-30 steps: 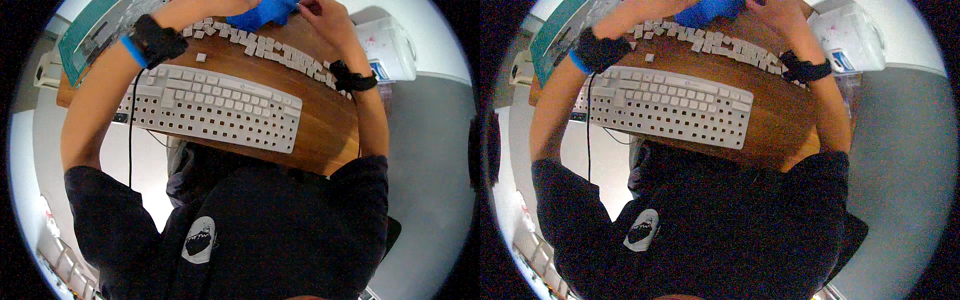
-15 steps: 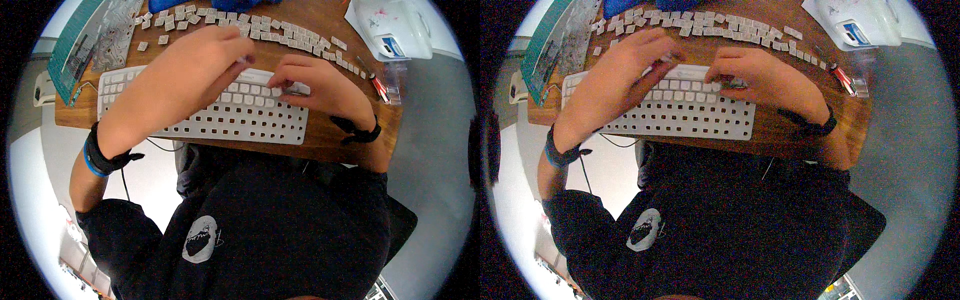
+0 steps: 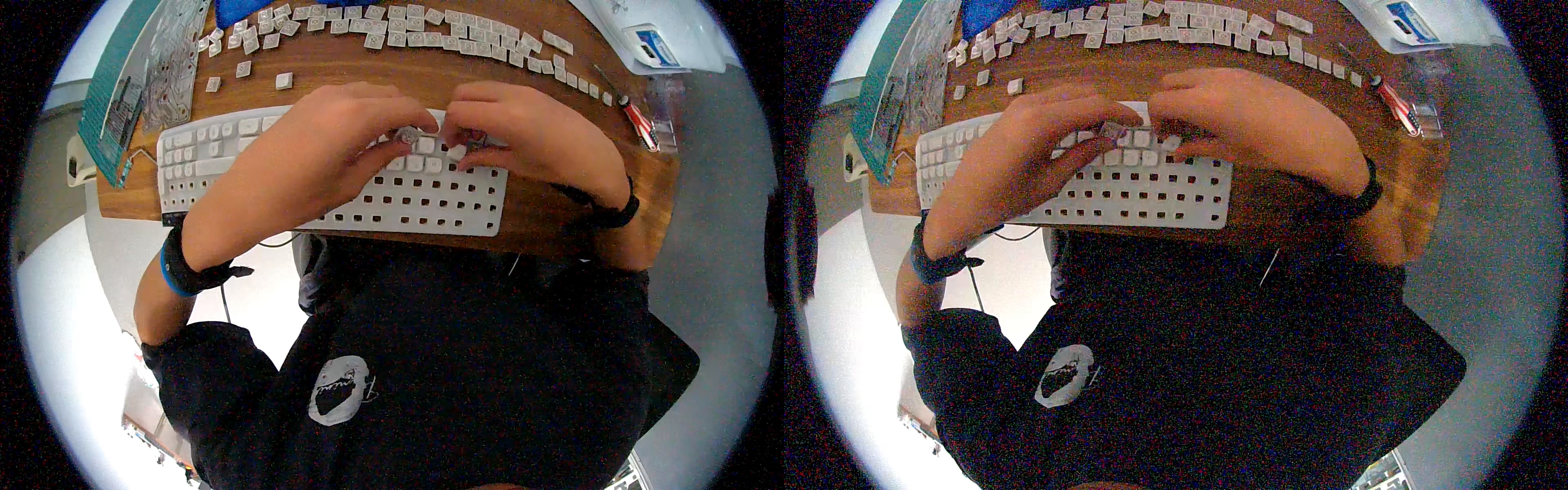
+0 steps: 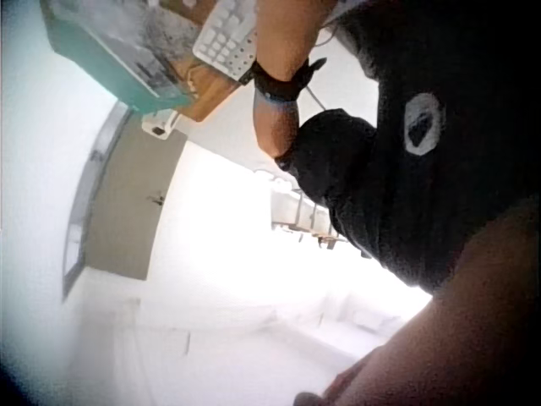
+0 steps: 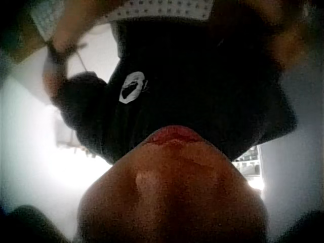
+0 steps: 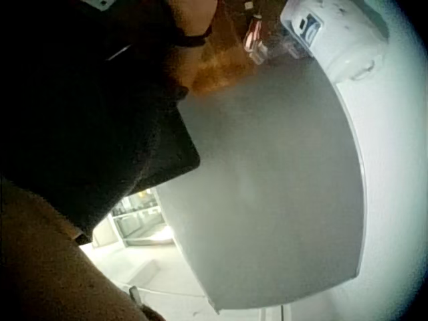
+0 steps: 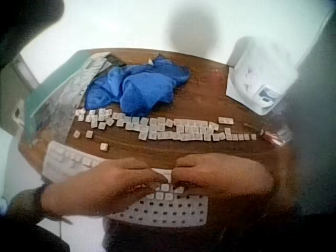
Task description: The person wipes white keyboard keycaps with a blue cloth and places them onto a white keyboard base. The person handles the keycaps one at a time, cleaning them before insertion into the keyboard.
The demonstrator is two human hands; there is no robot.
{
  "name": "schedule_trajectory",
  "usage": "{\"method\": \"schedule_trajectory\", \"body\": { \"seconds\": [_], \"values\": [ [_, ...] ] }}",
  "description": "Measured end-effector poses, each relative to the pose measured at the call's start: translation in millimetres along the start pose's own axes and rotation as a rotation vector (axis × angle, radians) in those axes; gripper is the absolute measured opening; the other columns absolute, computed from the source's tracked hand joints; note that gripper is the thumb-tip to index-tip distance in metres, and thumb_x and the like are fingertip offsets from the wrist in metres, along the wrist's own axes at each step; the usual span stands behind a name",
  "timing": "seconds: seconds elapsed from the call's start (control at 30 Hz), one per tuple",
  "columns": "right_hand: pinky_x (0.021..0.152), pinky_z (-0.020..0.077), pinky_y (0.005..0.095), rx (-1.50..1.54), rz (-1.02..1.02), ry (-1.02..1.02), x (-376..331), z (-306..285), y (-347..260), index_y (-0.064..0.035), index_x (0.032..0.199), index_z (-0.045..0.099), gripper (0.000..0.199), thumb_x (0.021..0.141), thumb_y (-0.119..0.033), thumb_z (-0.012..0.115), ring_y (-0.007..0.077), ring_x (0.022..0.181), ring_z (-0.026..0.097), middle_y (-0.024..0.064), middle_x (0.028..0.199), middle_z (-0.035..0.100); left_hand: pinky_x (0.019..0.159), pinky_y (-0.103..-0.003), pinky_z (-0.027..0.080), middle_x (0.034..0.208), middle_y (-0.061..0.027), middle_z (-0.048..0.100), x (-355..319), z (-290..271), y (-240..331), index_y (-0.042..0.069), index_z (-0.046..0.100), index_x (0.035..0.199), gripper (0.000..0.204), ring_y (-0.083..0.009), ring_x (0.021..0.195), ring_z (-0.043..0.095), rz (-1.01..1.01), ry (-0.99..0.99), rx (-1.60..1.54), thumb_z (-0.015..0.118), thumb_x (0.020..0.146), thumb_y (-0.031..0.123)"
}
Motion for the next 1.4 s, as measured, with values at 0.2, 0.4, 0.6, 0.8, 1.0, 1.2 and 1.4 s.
{"method": "schedule_trajectory", "body": {
  "seconds": [0.2, 0.4, 0.6, 0.8, 1.0, 1.2, 1.4],
  "values": [
    [0.087, 0.0575, 0.0469, -0.072, -0.025, 0.030, -4.6, -2.0, -5.8, -0.0049, 0.111, 0.066, 0.032, 0.088, -0.013, 0.086, 0.0378, 0.101, 0.069, 0.0132, 0.107, 0.067, 0.091, -0.043, 0.059, 0.104, -0.0147, 0.075, 7.2, 7.1, 3.6, 0.004, 0.071, 0.116, 0.023, -0.0356, 0.104, 0.075, -0.069, -0.077, -0.074, 0.078, 0.095, 0.008],
    [0.089, 0.0595, 0.0471, 0.016, -0.017, -0.006, -4.2, -7.3, -2.5, -0.0048, 0.114, 0.069, 0.027, 0.092, -0.013, 0.082, 0.0390, 0.102, 0.071, 0.0154, 0.107, 0.068, 0.089, -0.044, 0.058, 0.104, -0.0149, 0.074, 4.2, 9.8, -2.7, 0.003, 0.069, 0.113, 0.025, -0.0347, 0.100, 0.074, -0.068, -0.083, -0.009, 0.081, 0.091, 0.009],
    [0.083, 0.0604, 0.0412, 0.157, -0.048, -0.012, -3.4, -6.0, 0.4, -0.0049, 0.115, 0.072, 0.027, 0.090, -0.004, 0.083, 0.0283, 0.094, 0.073, 0.0107, 0.109, 0.065, 0.090, -0.044, 0.058, 0.107, -0.0144, 0.075, 1.5, 4.3, -3.1, 0.003, 0.069, 0.113, 0.029, -0.0346, 0.104, 0.074, -0.092, -0.098, 0.040, 0.083, 0.088, 0.009],
    [0.088, 0.0606, 0.0456, 0.130, -0.116, 0.010, -0.6, 0.5, -1.0, -0.0056, 0.117, 0.071, 0.027, 0.091, -0.004, 0.080, 0.0369, 0.099, 0.073, 0.0145, 0.112, 0.068, 0.091, -0.044, 0.058, 0.106, -0.0133, 0.076, -2.3, 2.4, -4.8, 0.004, 0.069, 0.112, 0.029, -0.0336, 0.104, 0.074, -0.073, -0.065, 0.012, 0.084, 0.088, 0.009],
    [0.080, 0.0584, 0.0419, 0.002, -0.068, 0.057, -1.3, 0.0, -11.8, -0.0081, 0.117, 0.070, 0.026, 0.095, -0.014, 0.082, 0.0307, 0.094, 0.070, 0.0107, 0.105, 0.064, 0.090, -0.044, 0.058, 0.104, -0.0124, 0.076, -2.8, 1.7, -3.2, 0.005, 0.070, 0.111, 0.028, -0.0348, 0.102, 0.074, -0.130, -0.068, -0.008, 0.085, 0.087, 0.010],
    [0.080, 0.0544, 0.0460, 0.002, -0.135, 0.092, 0.6, 6.1, -6.0, -0.0070, 0.114, 0.069, 0.027, 0.095, -0.019, 0.083, 0.0357, 0.096, 0.067, 0.0119, 0.105, 0.062, 0.088, -0.044, 0.058, 0.103, -0.0129, 0.075, -2.0, 2.7, -2.4, 0.006, 0.070, 0.110, 0.027, -0.0361, 0.102, 0.074, -0.104, -0.039, 0.024, 0.085, 0.089, 0.011],
    [0.086, 0.0579, 0.0410, 0.076, -0.039, 0.049, 1.4, 0.8, -4.1, -0.0055, 0.114, 0.072, 0.023, 0.094, -0.011, 0.083, 0.0302, 0.102, 0.070, 0.0099, 0.111, 0.067, 0.085, -0.046, 0.058, 0.100, -0.0139, 0.075, -5.8, 2.2, -5.2, 0.007, 0.068, 0.109, 0.026, -0.0375, 0.096, 0.074, -0.059, 0.011, 0.006, 0.085, 0.089, 0.013]
  ]
}}
Point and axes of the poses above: each hand's wrist, its own x-axis towards the middle knuckle, its own z-axis out of the palm, y = z × x, the point moved 4 cm from there along x, towards the middle knuckle
